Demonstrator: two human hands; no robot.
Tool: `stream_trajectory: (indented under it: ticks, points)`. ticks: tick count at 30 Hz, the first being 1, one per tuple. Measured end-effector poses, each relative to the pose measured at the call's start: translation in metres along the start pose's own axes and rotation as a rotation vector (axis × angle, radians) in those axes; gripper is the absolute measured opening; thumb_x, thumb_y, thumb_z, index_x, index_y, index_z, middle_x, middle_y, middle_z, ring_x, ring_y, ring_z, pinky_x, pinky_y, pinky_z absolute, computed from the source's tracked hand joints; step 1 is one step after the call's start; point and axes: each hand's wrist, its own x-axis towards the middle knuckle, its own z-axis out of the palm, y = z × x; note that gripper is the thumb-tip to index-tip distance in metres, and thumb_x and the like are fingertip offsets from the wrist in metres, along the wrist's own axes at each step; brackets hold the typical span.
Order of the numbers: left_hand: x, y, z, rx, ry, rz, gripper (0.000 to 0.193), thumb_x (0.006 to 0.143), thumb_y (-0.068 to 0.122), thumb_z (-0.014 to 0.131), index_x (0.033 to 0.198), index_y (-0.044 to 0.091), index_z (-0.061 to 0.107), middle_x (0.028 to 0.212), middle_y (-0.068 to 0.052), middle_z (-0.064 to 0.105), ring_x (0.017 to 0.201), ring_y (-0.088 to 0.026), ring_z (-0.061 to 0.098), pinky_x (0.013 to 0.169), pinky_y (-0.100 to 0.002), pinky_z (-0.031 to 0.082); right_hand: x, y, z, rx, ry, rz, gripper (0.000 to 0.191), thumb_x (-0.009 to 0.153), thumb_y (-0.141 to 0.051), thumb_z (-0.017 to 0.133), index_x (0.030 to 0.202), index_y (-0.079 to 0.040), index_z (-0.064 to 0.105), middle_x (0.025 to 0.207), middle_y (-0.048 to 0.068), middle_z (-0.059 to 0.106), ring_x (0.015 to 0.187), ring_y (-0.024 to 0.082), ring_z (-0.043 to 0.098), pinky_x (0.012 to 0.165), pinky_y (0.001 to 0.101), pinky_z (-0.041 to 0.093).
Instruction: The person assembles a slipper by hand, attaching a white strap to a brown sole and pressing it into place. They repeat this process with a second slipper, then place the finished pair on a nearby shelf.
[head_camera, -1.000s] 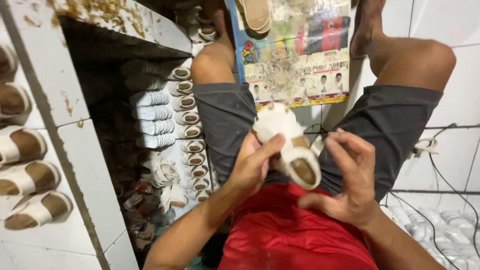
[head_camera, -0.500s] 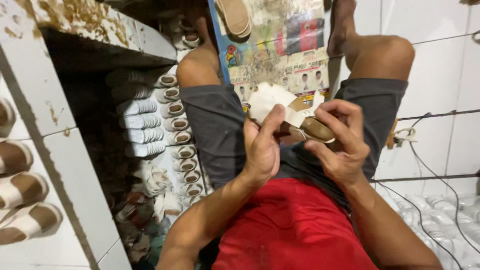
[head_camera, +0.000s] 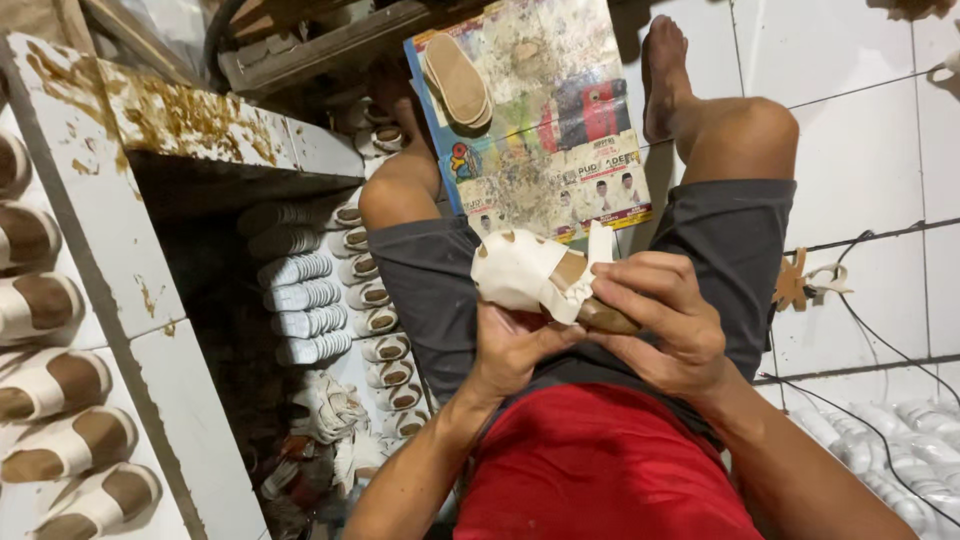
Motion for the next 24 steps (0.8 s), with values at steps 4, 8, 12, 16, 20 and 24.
stream_trajectory:
  ticks: [4,8,12,16,20,24]
  points:
    - [0.007,-0.003,0.013,-0.268,0.192,0.009,0.046,0.096,0.015,0.076,0.134,-0.001,0.055,0.121,-0.011,0.068,0.111,-0.022,0.067,0.098,-0.038,0.054,0.002,0.007,0.000,-0.007,-0.014,0.021,0.061,0.067,-0.011,0.093,0.122,-0.002,0.070,0.125,0.011,0.067,0.111,0.026,0.060,0.096,0.0371,0.049]
    - [0.015,0.007,0.030,-0.303,0.320,-0.005,0.043,0.104,0.025,0.065,0.138,0.002,0.051,0.122,-0.011,0.066,0.111,-0.023,0.067,0.093,-0.038,0.055,0.004,0.015,0.001,0.089,0.011,0.020,0.059,0.069,-0.010,0.092,0.122,-0.003,0.069,0.125,0.016,0.063,0.115,0.026,0.059,0.098,0.0344,0.050]
    - [0.024,0.010,0.039,-0.141,0.239,0.025,0.055,0.102,0.024,0.072,0.141,0.001,0.042,0.126,-0.011,0.061,0.114,-0.022,0.063,0.096,-0.038,0.056,0.001,0.020,0.006,0.239,0.158,0.180,0.046,0.082,-0.004,0.082,0.125,0.000,0.067,0.125,0.017,0.058,0.116,0.023,0.061,0.104,0.0310,0.051]
    - [0.036,-0.013,0.051,0.184,0.270,0.148,0.059,0.099,0.018,0.078,0.139,0.002,0.038,0.125,-0.012,0.057,0.113,-0.019,0.059,0.097,-0.033,0.053,0.005,0.026,0.029,0.224,0.365,0.334,0.031,0.100,-0.005,0.069,0.131,-0.001,0.066,0.128,0.014,0.065,0.113,0.020,0.065,0.098,0.0262,0.054]
    - [0.048,-0.038,0.054,0.288,0.345,0.097,0.043,0.105,0.018,0.066,0.137,0.004,0.040,0.129,-0.010,0.059,0.116,-0.014,0.057,0.101,-0.028,0.050,0.015,0.030,0.056,1.099,0.662,0.682,0.040,0.108,-0.018,0.062,0.142,0.003,0.057,0.124,0.009,0.067,0.108,0.015,0.064,0.096,0.0293,0.053]
    - [0.053,-0.047,0.057,-0.057,0.367,0.108,0.041,0.102,0.013,0.070,0.129,0.006,0.041,0.118,-0.011,0.061,0.104,-0.013,0.059,0.091,-0.028,0.051,0.014,0.024,0.065,1.043,0.664,0.667,0.036,0.111,-0.025,0.058,0.136,0.001,0.055,0.123,0.010,0.067,0.106,0.016,0.066,0.095,0.0309,0.055]
